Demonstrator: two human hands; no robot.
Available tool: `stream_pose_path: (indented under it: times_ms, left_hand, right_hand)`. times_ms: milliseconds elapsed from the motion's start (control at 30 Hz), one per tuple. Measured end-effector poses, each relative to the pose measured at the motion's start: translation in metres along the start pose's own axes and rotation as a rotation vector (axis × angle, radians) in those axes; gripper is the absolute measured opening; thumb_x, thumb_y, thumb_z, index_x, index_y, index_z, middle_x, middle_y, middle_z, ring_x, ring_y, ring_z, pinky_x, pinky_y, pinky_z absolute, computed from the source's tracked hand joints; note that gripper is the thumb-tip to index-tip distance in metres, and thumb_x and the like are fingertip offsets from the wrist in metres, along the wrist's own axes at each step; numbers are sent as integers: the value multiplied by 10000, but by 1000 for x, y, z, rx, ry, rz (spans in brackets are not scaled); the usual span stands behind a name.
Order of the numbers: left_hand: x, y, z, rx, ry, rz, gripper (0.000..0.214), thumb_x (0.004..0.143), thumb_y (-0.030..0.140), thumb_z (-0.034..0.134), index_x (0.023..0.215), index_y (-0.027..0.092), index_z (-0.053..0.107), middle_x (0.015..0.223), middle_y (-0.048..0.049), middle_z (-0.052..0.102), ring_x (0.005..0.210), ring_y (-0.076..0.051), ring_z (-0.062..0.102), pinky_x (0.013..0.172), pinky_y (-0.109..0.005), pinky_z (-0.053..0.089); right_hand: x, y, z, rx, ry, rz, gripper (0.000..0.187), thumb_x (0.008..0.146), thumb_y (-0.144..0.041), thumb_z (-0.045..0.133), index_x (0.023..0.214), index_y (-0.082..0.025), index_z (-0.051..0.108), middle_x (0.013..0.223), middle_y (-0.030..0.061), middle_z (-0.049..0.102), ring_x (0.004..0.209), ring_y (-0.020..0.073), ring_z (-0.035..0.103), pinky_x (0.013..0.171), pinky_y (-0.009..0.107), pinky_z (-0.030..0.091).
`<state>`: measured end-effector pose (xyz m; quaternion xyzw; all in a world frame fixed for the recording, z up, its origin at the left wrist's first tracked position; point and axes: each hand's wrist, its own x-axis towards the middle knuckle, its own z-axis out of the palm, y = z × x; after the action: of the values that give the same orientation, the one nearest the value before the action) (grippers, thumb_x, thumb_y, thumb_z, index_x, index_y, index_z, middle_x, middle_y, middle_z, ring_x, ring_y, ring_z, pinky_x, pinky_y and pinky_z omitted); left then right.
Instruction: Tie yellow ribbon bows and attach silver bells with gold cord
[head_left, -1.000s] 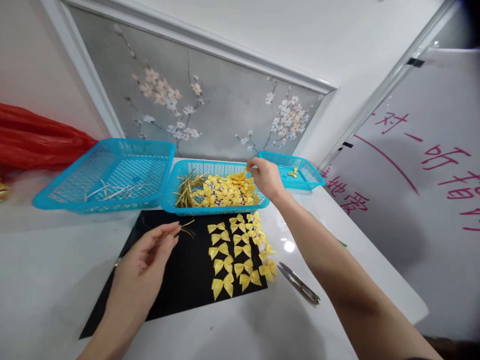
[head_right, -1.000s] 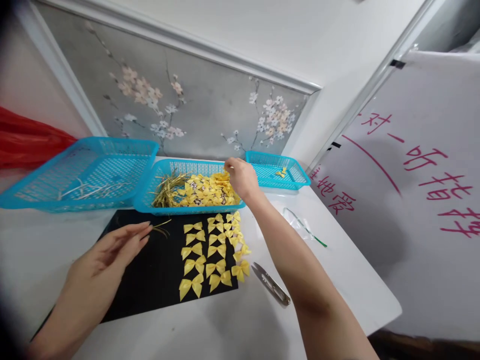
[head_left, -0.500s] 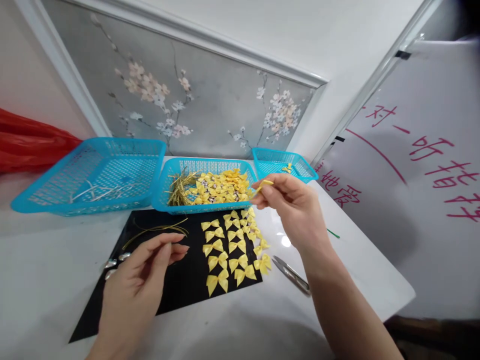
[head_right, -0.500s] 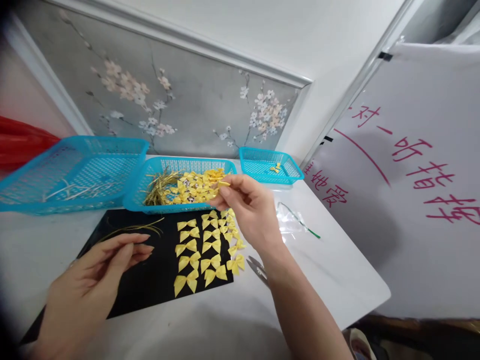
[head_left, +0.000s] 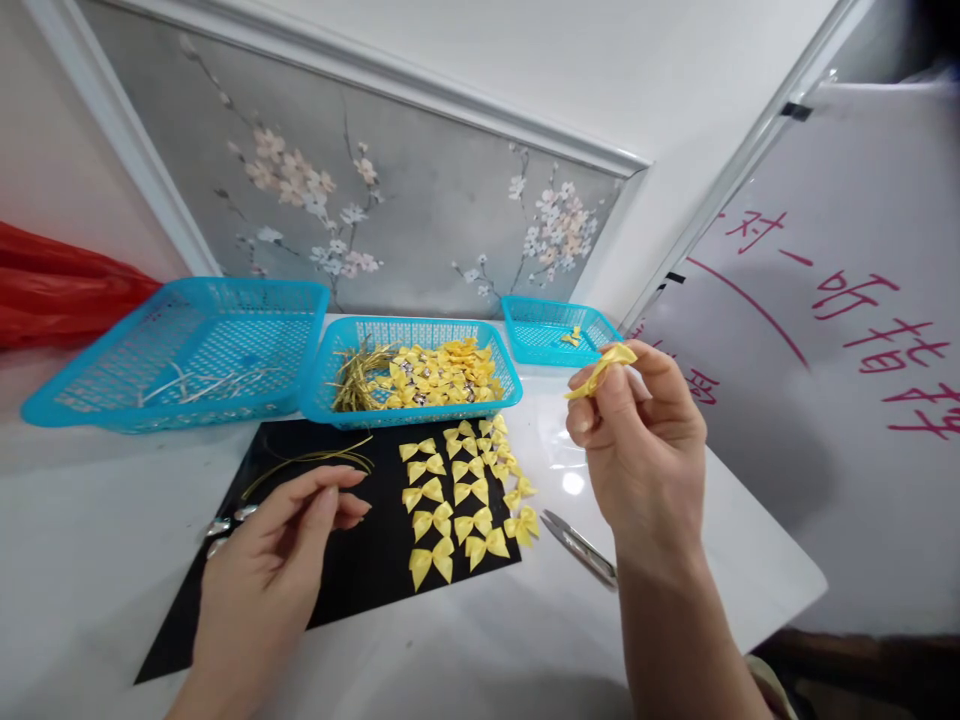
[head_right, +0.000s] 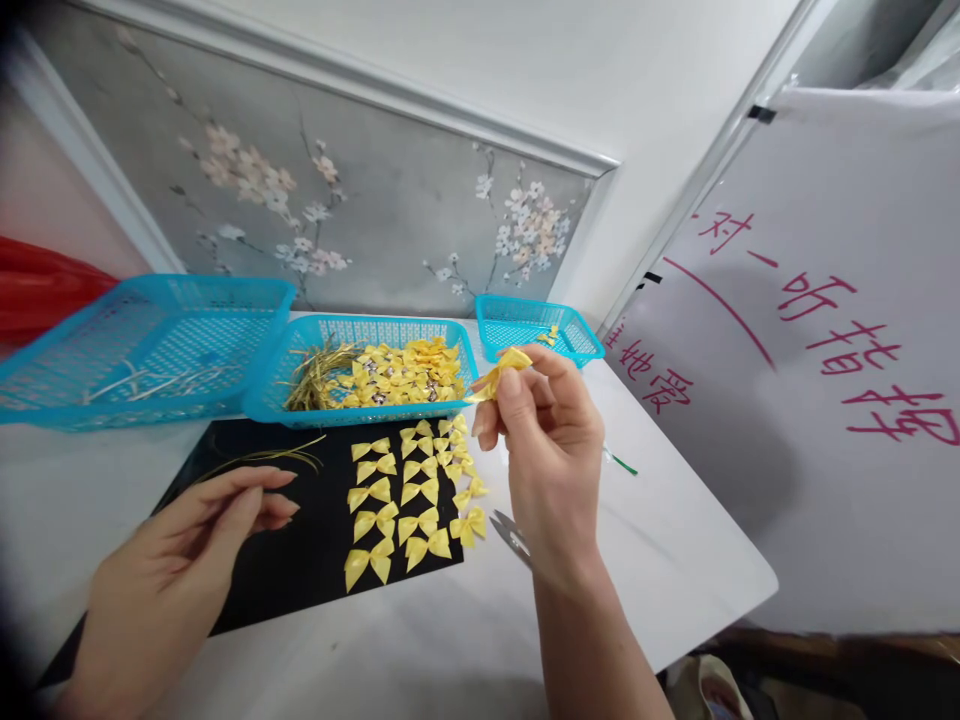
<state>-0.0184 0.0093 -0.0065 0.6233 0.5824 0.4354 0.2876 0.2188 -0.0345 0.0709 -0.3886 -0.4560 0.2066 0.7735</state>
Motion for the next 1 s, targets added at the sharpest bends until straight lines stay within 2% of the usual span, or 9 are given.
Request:
stream_pose_path:
  times_ms: [200, 300, 367, 467, 567, 667, 733, 833, 1000]
  left_hand:
    - [-1, -1, -1, -7, -26, -8, 300, 803, 520, 540, 949, 289, 662, 745, 9, 719, 737, -212, 696, 724, -291, 530]
    - [-2, 3, 1, -71, -73, 22, 285, 789, 499, 569, 956, 287, 659, 739, -4, 718, 704, -205, 693, 690, -276, 549]
    - [-3, 5, 3, -169, -139, 31, 295, 750, 466, 623, 981, 285, 652, 806, -21, 731, 673, -202, 691, 659, -274, 571]
    - [-7, 6, 6, -336, -255, 13, 383, 661, 401, 716, 1022, 295, 643, 937, -38, 736, 673, -210, 699, 627, -282, 597]
    - [-10, 3, 9, -325, -346, 6, 256, 675, 386, 714, 912, 289, 694, 863, -30, 739, 719, -219, 701, 613, -255, 591]
    - [-12, 1, 9, -242, -392, 31, 150, 740, 404, 655, 745, 266, 711, 697, -9, 706, 636, -189, 668, 557, -216, 556]
    - [-11, 1, 7, -229, -368, 15, 165, 734, 416, 657, 728, 257, 705, 648, 6, 686, 576, -175, 646, 536, -214, 542]
    - [-7, 0, 2, -202, -204, -40, 208, 703, 449, 681, 760, 249, 697, 676, 12, 694, 581, -173, 648, 557, -223, 536]
    - [-3, 1, -6, -230, 15, -125, 257, 719, 475, 689, 842, 249, 679, 715, 28, 685, 647, -151, 633, 627, -216, 517]
  right_hand:
    - [1, -3, -3, -110, 13, -39, 93, 896, -216, 543, 951, -269, 596, 760, -21, 604, 501, 90, 511, 455, 233, 423]
    - [-7, -1, 0, -239, -48, -48, 89, 869, -184, 585, 906, -260, 612, 673, -43, 594, 496, 96, 519, 477, 229, 438]
    - [-20, 5, 6, -396, -209, -20, 100, 838, -153, 624, 840, -253, 629, 657, -48, 611, 532, 101, 554, 521, 222, 458]
    - [-49, 22, 20, -567, -538, -25, 121, 844, -132, 615, 818, -241, 661, 779, -14, 683, 689, 126, 631, 647, 225, 490]
    - [-74, 37, 31, -642, -691, -9, 138, 904, -171, 541, 897, -215, 671, 833, 24, 694, 722, 145, 647, 658, 228, 497]
    - [-76, 39, 30, -648, -770, 68, 138, 910, -186, 536, 942, -201, 669, 849, 31, 695, 742, 149, 653, 681, 225, 504]
    - [-68, 35, 19, -646, -737, 91, 138, 887, -156, 564, 965, -211, 664, 884, 22, 698, 786, 148, 652, 723, 226, 501]
    - [-59, 33, -5, -746, -659, 112, 158, 879, -125, 556, 931, -220, 671, 876, 15, 684, 766, 143, 630, 706, 234, 487]
    - [-78, 43, -31, -1019, -779, 100, 193, 870, -93, 550, 811, -212, 691, 796, 29, 662, 759, 185, 588, 678, 281, 467]
